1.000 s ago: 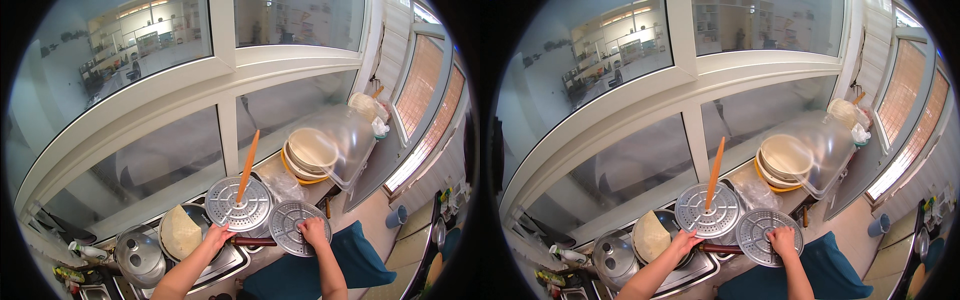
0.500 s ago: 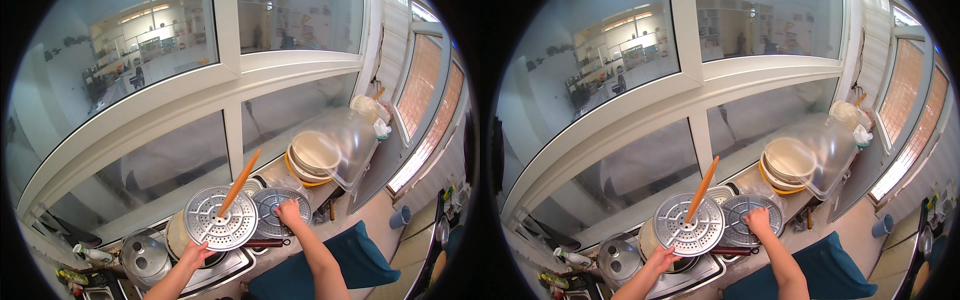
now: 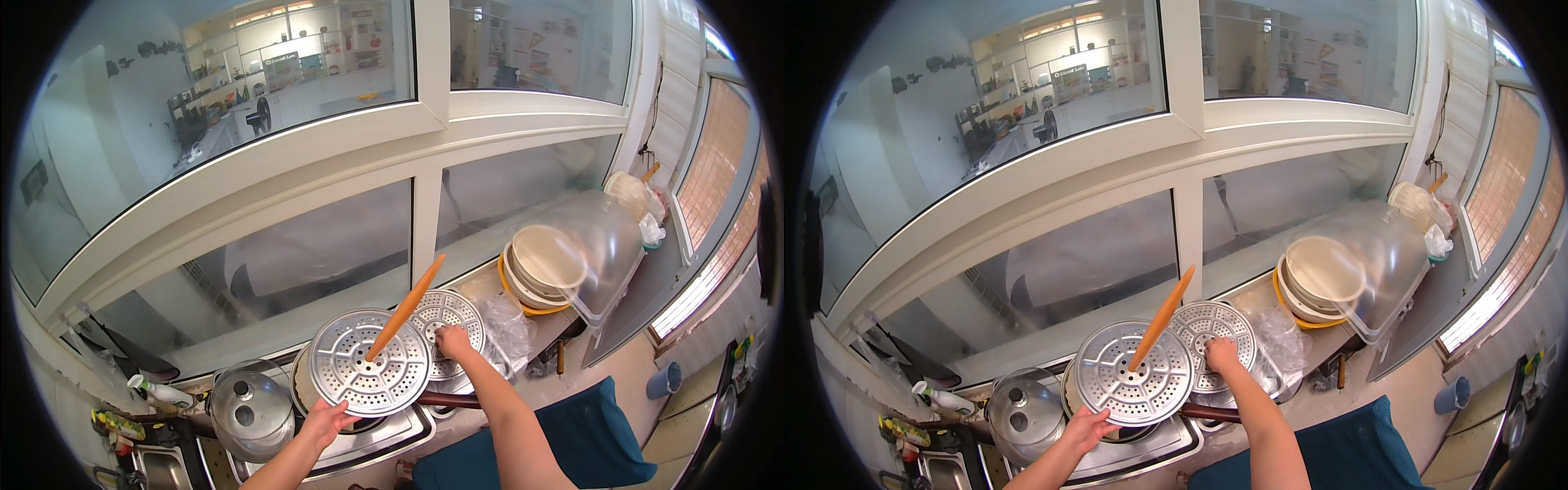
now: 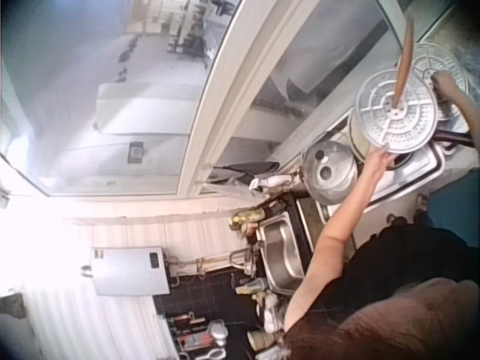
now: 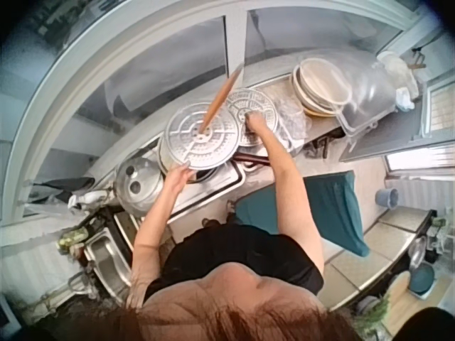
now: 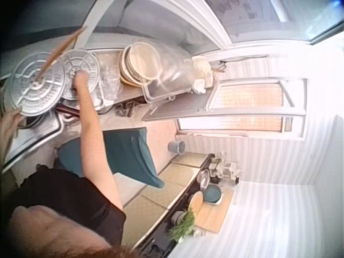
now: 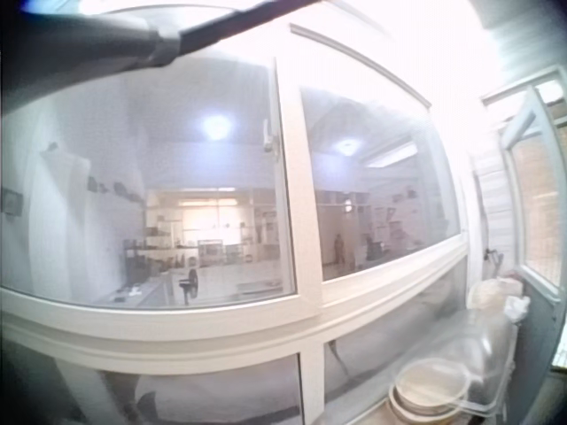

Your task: The person washes their hands at the kitchen sink, then picks up a large metal pot from the stove. They rinse the pot under running water and scrub it with a sponge, cleaning both the interior and exterior surfaces. Finally, the person places the cleaned pot on a drying rack near the window.

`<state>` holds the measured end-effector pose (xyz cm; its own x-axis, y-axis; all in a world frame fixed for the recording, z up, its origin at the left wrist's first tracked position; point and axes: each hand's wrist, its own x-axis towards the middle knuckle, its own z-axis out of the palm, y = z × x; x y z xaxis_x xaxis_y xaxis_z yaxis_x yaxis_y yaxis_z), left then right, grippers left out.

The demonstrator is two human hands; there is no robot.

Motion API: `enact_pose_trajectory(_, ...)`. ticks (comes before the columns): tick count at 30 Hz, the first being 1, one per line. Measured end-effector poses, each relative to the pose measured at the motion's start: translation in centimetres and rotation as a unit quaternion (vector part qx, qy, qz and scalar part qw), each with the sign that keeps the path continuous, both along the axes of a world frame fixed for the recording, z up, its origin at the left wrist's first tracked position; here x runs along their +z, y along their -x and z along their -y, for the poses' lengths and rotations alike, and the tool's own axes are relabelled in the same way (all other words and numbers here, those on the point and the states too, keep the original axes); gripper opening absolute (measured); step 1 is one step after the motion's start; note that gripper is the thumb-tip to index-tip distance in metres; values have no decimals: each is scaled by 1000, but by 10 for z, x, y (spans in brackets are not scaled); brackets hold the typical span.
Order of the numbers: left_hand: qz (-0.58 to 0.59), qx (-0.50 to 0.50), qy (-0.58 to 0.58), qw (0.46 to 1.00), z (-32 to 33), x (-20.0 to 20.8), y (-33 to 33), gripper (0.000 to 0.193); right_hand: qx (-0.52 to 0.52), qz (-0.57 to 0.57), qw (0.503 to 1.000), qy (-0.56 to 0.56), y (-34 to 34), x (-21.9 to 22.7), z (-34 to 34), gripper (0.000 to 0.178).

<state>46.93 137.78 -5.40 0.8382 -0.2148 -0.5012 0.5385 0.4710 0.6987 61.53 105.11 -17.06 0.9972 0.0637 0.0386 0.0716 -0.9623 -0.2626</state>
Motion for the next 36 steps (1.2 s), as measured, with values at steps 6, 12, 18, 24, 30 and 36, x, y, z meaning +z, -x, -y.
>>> enact_pose_trajectory(6, 8, -25, -3, 1000, 10, 8, 1, 33, 57, -98, 891, -440, 26, 84, 13, 71)
enact_pose_trajectory(12, 0, -46, -21, 999, 26, 8, 2, 31, 57, -43, 782, -619, 51, 176, -22, 52)
enact_pose_trajectory(18, -14, -31, -57, 998, 29, 15, 2, 30, 11, 120, 738, -664, 62, 201, -10, 25)
enact_pose_trajectory(24, 37, 32, -51, 998, 5, 29, 4, 35, -81, 295, 698, -647, 68, 213, 48, 23)
enact_pose_trajectory(30, 49, 50, -51, 996, -12, 42, 7, 39, -139, 263, 794, -529, 63, 141, 44, 24)
enact_pose_trajectory(36, 39, 62, -43, 996, -17, 36, 13, 39, -128, 242, 824, -497, 48, 103, 29, 24)
